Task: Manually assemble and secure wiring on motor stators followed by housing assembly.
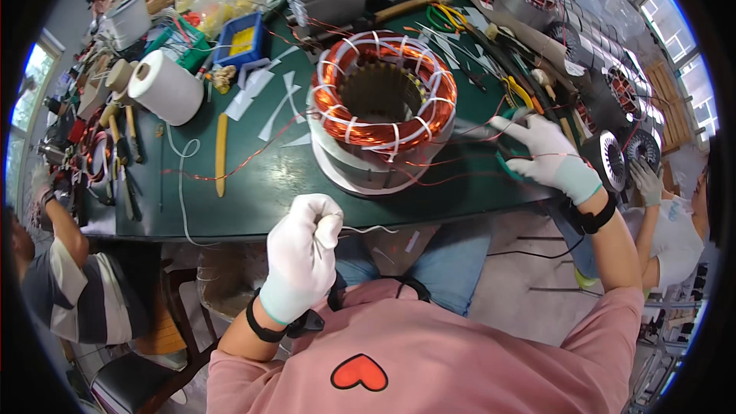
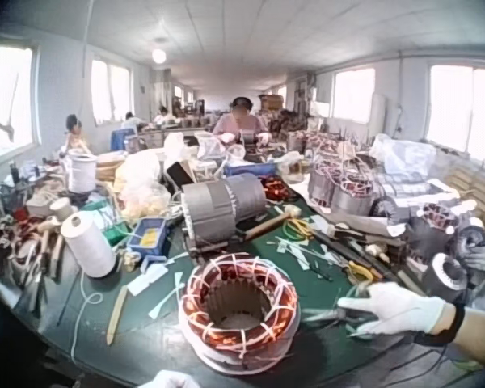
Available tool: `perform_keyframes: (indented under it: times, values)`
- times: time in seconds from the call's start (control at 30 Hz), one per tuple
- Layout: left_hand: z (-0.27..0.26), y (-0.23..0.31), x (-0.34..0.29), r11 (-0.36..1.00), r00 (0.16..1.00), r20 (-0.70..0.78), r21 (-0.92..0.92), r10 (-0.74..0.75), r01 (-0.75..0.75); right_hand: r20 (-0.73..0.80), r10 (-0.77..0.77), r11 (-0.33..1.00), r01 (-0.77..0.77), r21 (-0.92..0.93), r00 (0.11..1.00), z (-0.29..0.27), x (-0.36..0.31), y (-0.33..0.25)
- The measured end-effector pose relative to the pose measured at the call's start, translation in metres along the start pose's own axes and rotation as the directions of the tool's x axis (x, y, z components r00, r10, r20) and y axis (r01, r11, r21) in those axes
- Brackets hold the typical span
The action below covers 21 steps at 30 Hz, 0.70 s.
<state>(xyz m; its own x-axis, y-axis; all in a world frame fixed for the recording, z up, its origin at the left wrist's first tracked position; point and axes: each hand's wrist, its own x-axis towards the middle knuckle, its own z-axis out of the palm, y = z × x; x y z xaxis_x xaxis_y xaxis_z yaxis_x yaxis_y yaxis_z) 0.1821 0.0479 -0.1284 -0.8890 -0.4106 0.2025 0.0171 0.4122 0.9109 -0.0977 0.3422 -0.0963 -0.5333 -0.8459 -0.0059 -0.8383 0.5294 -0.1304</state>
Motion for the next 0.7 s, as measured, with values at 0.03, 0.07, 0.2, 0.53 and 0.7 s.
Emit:
perform_keyframes:
  times: [0.03,0.07,0.2,0.53,0.7]
  values:
    - [-0.004,-0.004,0.000,0.995,0.998,0.016,0.071,0.066,-0.066,-0.112,-0.028,0.988,0.010,-0.154,0.993,-0.002,-0.002,0.003]
    - [-0.008,-0.006,-0.001,0.978,0.989,-0.006,0.153,0.146,-0.143,-0.221,-0.068,0.953,-0.002,-0.304,0.973,-0.002,-0.006,-0.001]
    - [-0.032,0.005,-0.018,0.951,0.974,0.006,0.214,0.228,-0.224,0.155,-0.313,0.924,0.262,0.280,0.937,0.003,-0.045,-0.075]
    - [-0.027,0.073,0.014,0.519,0.698,0.458,0.468,0.550,-0.715,-0.089,-0.280,0.047,0.106,0.993,0.956,-0.006,-0.040,-0.203]
    - [-0.109,0.110,0.098,0.788,0.828,-0.149,0.435,0.540,-0.436,-0.089,0.109,0.046,0.084,0.995,0.990,0.004,-0.044,-0.150]
